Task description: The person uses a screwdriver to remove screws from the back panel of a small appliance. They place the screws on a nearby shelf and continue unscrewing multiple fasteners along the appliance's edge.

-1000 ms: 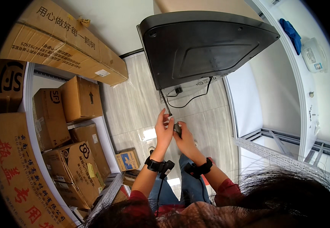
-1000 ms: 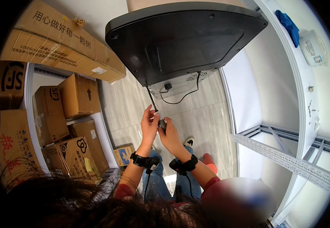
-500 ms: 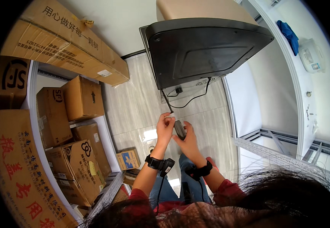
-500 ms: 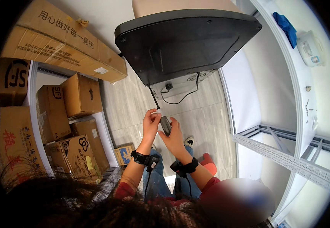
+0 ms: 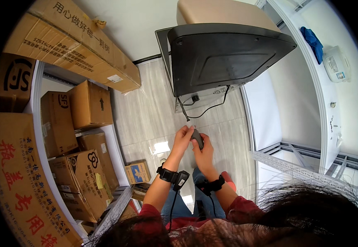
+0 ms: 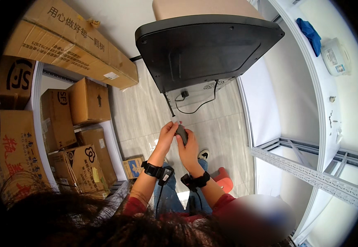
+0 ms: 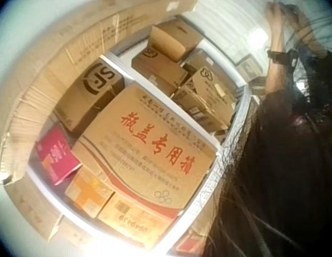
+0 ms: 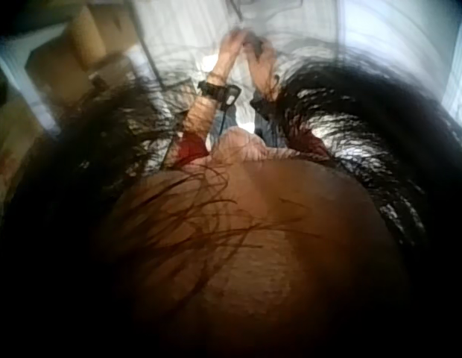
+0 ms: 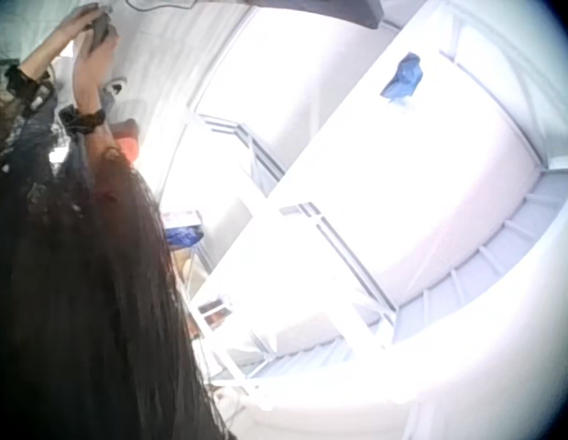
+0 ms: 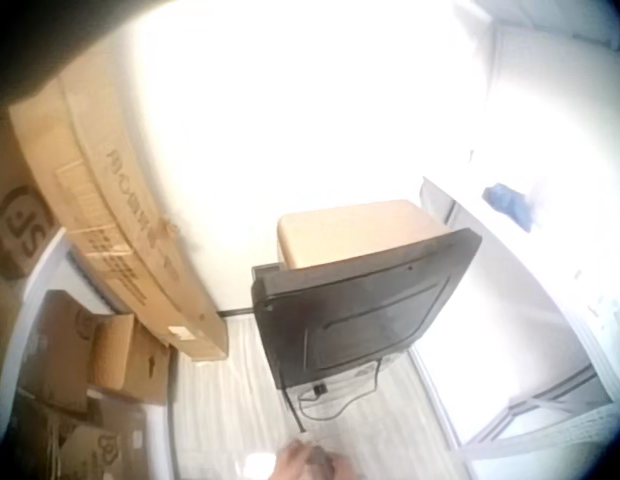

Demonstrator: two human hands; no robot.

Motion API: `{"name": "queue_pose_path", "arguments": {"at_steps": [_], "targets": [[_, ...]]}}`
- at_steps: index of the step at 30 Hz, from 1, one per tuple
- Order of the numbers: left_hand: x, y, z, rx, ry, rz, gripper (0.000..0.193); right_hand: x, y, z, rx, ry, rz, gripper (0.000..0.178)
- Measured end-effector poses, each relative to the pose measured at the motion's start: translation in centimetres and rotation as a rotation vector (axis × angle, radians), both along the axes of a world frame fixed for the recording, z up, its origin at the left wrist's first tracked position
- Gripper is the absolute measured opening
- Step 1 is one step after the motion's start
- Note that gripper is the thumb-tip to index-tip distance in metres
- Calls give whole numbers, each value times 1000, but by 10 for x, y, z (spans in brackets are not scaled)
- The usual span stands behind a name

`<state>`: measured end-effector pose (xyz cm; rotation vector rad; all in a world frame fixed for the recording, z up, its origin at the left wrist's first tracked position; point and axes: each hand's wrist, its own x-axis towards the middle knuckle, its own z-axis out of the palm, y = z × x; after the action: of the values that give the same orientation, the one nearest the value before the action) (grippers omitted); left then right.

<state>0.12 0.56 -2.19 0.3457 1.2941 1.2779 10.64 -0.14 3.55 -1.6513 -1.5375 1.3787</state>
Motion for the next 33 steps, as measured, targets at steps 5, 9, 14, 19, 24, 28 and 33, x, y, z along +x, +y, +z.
{"name": "queue_pose_path", "arguments": {"at_steps": [5, 9, 14, 19, 24, 28, 33], "targets": [[-6, -2, -2, -5, 198, -65, 27, 1, -11, -13, 351, -155, 81, 36], [-4, -4, 2, 24, 185, -83, 26, 6, -16, -10, 288, -60, 4, 38], [-7, -8, -11, 101, 133, -158, 22, 9, -12, -22, 176, -117, 59, 41], [-2, -10, -8, 82, 105, -24, 20, 11, -24, -5, 380, -160, 109, 42], [-6, -16, -9, 141, 100, -47, 18, 0, -30, -16, 356, -50, 55, 45], [-4, -9, -1, 81, 208, -42, 21, 6, -25, -22, 124, -39, 73, 47], [-13, -10, 9, 97, 64, -48, 27, 3, -21, -15, 496, -111, 30, 47]]}}
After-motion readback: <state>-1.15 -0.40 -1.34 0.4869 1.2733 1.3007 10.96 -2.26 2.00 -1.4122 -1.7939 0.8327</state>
